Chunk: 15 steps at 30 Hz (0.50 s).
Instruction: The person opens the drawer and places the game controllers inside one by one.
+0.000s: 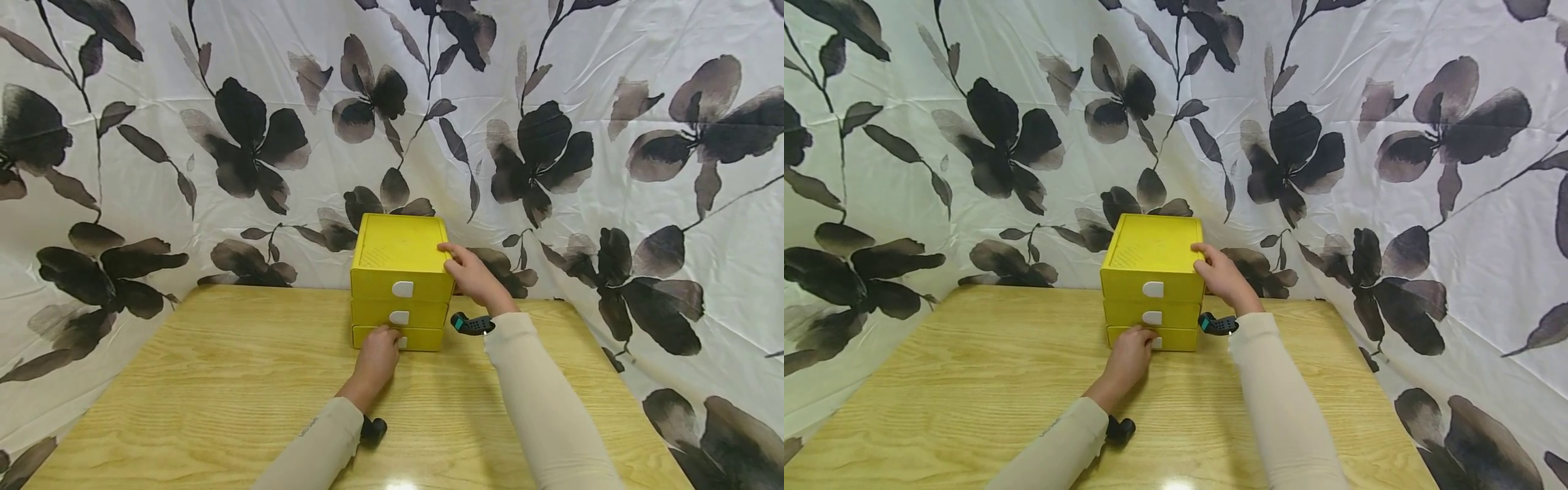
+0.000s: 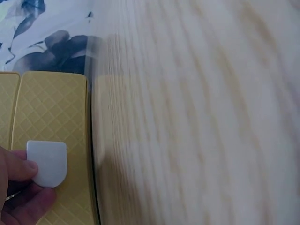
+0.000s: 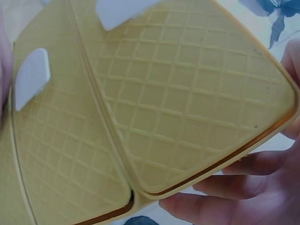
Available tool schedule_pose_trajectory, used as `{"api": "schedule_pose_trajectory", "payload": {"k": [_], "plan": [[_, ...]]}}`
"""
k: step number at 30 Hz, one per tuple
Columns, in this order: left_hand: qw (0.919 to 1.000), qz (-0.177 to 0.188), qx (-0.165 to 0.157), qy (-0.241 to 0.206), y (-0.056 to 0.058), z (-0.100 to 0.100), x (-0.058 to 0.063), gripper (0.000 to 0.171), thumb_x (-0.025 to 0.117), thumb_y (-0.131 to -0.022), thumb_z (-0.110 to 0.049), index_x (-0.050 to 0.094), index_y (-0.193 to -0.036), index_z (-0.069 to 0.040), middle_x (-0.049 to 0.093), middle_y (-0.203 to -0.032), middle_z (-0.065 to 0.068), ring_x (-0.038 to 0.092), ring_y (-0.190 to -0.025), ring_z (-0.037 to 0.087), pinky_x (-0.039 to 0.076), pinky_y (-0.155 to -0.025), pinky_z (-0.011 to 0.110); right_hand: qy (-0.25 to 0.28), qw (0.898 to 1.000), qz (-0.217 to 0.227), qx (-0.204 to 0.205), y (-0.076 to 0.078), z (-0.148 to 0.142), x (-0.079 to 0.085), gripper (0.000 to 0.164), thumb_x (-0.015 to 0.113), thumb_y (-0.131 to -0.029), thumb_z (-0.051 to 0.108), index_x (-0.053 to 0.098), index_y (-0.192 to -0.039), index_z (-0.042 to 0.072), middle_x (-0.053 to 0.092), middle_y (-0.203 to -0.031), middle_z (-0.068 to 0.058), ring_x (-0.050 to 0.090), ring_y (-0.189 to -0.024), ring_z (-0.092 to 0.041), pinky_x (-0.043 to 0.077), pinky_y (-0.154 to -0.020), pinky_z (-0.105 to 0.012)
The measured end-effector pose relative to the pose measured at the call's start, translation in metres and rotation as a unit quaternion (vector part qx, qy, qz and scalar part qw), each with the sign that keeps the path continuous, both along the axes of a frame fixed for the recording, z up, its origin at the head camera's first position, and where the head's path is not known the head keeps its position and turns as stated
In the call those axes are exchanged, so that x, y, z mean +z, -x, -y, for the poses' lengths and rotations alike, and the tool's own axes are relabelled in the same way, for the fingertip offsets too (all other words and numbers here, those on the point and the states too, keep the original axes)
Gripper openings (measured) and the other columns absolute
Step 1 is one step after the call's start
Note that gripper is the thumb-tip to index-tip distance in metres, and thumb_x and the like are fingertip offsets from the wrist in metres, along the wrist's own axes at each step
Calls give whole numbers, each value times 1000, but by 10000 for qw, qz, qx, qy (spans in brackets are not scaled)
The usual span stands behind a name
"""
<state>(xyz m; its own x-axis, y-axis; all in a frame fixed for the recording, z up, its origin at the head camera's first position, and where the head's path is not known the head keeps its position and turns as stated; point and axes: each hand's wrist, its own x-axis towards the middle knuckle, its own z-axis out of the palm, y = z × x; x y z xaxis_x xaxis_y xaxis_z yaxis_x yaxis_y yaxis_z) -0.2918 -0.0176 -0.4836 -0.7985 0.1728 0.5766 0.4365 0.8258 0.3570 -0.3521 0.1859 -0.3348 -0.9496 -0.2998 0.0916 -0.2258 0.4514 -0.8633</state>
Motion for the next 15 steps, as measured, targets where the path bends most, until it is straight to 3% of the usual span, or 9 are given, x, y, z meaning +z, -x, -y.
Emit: {"api": "schedule_pose_trajectory", "payload": {"k": [8,15], "plan": [[10000,3,-12,12,3,0,-1,10,66,-84,1,75,-86,-4,67,-81,5,66,-74,21,56,-69,32,-82,9997,194,139,4,-1,9,55,39,-96,19,33,-150,18,37,-150,-17,52,-116,-33,54,-88,-53],[9999,-48,-10,136,2,0,-1,10,67,-84,0,75,-86,-3,66,-80,6,66,-73,22,56,-69,33,-203,9991,345,107,6,-2,12,57,40,-95,20,32,-152,18,38,-150,-16,56,-113,-34,56,-84,-51]]}}
